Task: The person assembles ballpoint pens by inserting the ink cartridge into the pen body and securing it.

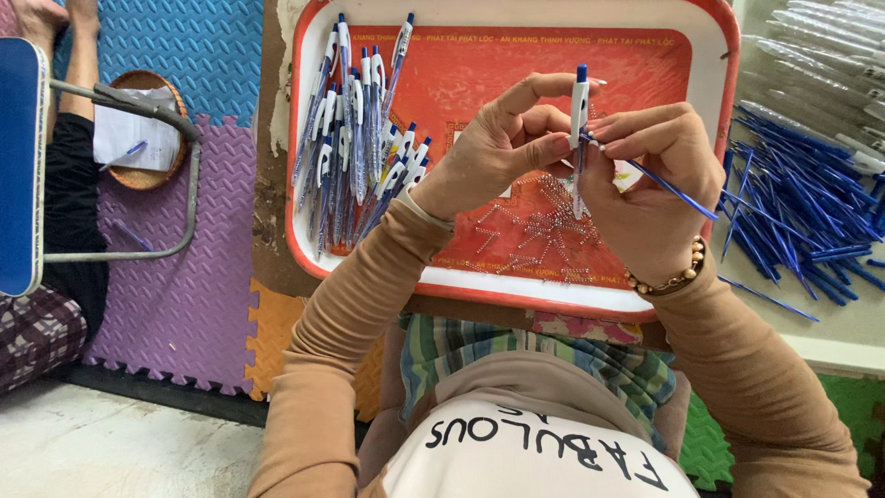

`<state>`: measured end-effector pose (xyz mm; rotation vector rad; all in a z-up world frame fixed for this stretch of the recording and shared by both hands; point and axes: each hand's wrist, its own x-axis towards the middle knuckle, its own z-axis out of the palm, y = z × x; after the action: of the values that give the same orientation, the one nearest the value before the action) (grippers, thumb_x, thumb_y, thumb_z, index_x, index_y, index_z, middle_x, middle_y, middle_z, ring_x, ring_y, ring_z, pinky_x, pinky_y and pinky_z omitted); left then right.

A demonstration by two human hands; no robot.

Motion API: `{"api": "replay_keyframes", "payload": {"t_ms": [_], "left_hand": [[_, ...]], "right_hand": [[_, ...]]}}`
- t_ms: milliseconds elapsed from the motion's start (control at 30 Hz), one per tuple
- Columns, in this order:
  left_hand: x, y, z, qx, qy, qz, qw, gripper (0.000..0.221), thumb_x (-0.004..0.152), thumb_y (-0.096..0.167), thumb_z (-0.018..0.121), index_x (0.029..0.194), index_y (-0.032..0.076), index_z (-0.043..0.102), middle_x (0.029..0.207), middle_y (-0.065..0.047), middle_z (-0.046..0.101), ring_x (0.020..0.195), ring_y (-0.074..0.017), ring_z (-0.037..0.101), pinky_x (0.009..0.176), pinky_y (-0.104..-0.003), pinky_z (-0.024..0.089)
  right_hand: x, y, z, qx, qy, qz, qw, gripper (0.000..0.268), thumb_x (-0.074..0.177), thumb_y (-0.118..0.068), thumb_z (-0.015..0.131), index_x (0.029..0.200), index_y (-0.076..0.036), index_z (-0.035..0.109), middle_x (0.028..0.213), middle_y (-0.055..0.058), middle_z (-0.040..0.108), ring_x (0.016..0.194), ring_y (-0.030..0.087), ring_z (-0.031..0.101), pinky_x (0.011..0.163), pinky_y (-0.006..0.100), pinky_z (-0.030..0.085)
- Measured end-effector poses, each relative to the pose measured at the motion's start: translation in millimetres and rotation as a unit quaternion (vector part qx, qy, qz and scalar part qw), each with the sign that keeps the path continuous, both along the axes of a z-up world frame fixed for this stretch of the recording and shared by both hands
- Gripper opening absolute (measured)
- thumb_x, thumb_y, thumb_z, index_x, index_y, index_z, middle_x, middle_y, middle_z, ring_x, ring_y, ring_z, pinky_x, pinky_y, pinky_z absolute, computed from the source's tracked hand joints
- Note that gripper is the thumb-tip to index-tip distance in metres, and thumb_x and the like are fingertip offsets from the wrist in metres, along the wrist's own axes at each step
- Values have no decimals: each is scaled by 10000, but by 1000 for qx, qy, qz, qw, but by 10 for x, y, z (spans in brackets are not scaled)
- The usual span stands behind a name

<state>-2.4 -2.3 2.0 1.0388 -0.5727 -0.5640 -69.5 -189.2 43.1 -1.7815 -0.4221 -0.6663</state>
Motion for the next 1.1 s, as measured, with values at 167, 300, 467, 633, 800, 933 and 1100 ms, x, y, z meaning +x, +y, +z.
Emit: {"api": "replay_keyframes", "payload": {"t_ms": [167,300,467,633,800,933,1100], "left_hand": [[-6,-15,2,7,-10,4,1000,474,1134,266,688,1549,189,471,1194,-150,755,1089,-268,764,1005,-427,697],[-29,-43,74,0,17,3,1000,498,1124,228,690,1556,159,452,1181,-154,757,1084,-257,760,1018,-434,690],[-30,-45,106,-9,65,5,998,537,1114,177,687,1582,140,427,1143,-127,752,1027,-212,734,979,-414,682],[-33,0,161,-1,58,10,998,514,1107,208,702,1556,160,457,1137,-115,746,1060,-242,757,998,-416,690],[-24,-8,33,-24,56,-1,998,488,1123,190,679,1555,150,456,1132,-121,764,1085,-290,783,988,-492,698],[-19,-9,60,-10,55,1,998,440,1160,175,606,1589,116,523,1063,-54,641,865,-165,589,825,-328,527],[-14,10,148,45,-5,22,999,451,1151,305,627,1562,152,523,1045,-79,755,760,-130,632,654,-257,493]], "right_hand": [[-12,17,46,-80,-24,-40,996,329,899,306,691,915,28,516,989,218,648,949,330,735,857,408,649],[18,19,-13,-141,-82,-48,985,249,924,255,705,923,48,567,1003,238,676,951,386,708,873,465,633],[60,16,-120,-186,-122,-60,973,220,944,227,682,935,28,588,1047,220,669,963,390,750,820,447,615],[106,-42,-52,-44,-67,6,997,239,983,258,696,949,56,571,1022,246,660,955,389,735,863,451,636],[182,-100,6,115,-53,26,992,147,1146,-74,456,1070,39,512,991,234,620,911,380,716,882,470,639],[201,-225,-61,66,127,-6,990,452,1245,-329,400,1226,33,670,986,131,615,880,212,586,796,309,522],[245,-219,-182,207,213,52,954,308,1173,-367,573,1206,-72,655,648,2,459,500,69,395,486,206,276]]}}
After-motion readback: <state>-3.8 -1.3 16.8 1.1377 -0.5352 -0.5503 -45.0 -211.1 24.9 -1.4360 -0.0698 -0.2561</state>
